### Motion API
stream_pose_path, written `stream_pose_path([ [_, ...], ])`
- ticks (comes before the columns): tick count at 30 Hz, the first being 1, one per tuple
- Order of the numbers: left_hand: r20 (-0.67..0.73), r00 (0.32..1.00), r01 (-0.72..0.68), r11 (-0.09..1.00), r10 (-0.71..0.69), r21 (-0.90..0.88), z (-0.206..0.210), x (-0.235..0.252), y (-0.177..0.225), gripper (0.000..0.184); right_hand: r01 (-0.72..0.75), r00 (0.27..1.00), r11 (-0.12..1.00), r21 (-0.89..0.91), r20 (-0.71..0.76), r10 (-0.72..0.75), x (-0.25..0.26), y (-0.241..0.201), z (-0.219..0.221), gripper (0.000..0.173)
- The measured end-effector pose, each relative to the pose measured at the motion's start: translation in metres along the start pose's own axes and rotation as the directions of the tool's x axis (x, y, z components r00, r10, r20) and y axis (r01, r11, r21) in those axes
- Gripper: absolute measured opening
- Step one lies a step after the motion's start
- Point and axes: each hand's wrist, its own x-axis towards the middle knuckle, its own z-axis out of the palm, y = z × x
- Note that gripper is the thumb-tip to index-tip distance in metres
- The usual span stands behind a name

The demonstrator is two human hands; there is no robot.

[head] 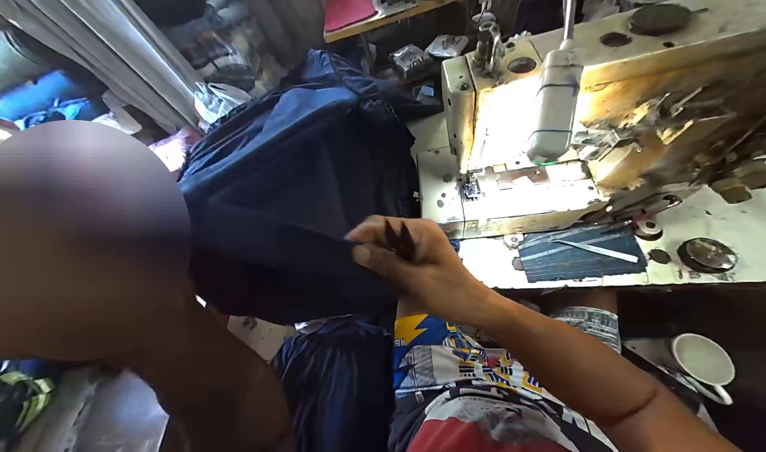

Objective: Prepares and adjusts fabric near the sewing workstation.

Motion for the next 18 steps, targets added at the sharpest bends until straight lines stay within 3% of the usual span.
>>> stream_pose_path([
  [2, 0.218, 0.976, -0.016, 0.992, -0.012, 0.126, -0.003, -0.017, -0.004, 0.024, -0.035, 0.999, 0.999, -0.035, -0.011, 0.035, -0.026, 0.013, -0.018, 0.016],
  [5, 0.557, 0.831, -0.084, 0.99, 0.009, 0.109, 0.021, -0.049, 0.002, 0.019, -0.112, 0.994, 0.99, -0.081, 0.005, 0.113, -0.073, 0.041, -0.05, 0.017],
  [8, 0.812, 0.568, 0.06, 0.991, -0.13, 0.117, 0.031, -0.105, -0.01, 0.018, -0.276, 0.961, 0.957, -0.089, -0.02, 0.276, -0.125, 0.065, -0.075, 0.018],
  [10, 0.905, 0.388, 0.178, 0.978, -0.175, 0.113, 0.036, -0.14, -0.019, 0.02, -0.348, 0.937, 0.932, -0.099, -0.039, 0.346, -0.153, 0.073, -0.086, 0.019],
  [12, 0.948, 0.272, 0.244, 0.964, -0.167, 0.1, 0.038, -0.166, -0.022, 0.019, -0.359, 0.933, 0.927, -0.108, -0.008, 0.361, -0.173, 0.075, -0.093, 0.019],
  [15, 0.963, 0.211, 0.285, 0.953, -0.166, 0.102, 0.039, -0.178, -0.021, 0.017, -0.377, 0.922, 0.924, -0.067, 0.075, 0.381, -0.19, 0.069, -0.102, 0.02],
  [18, 0.957, 0.235, 0.296, 0.95, -0.172, 0.098, 0.042, -0.172, -0.017, 0.016, -0.388, 0.916, 0.922, -0.013, 0.103, 0.387, -0.192, 0.067, -0.115, 0.023],
])
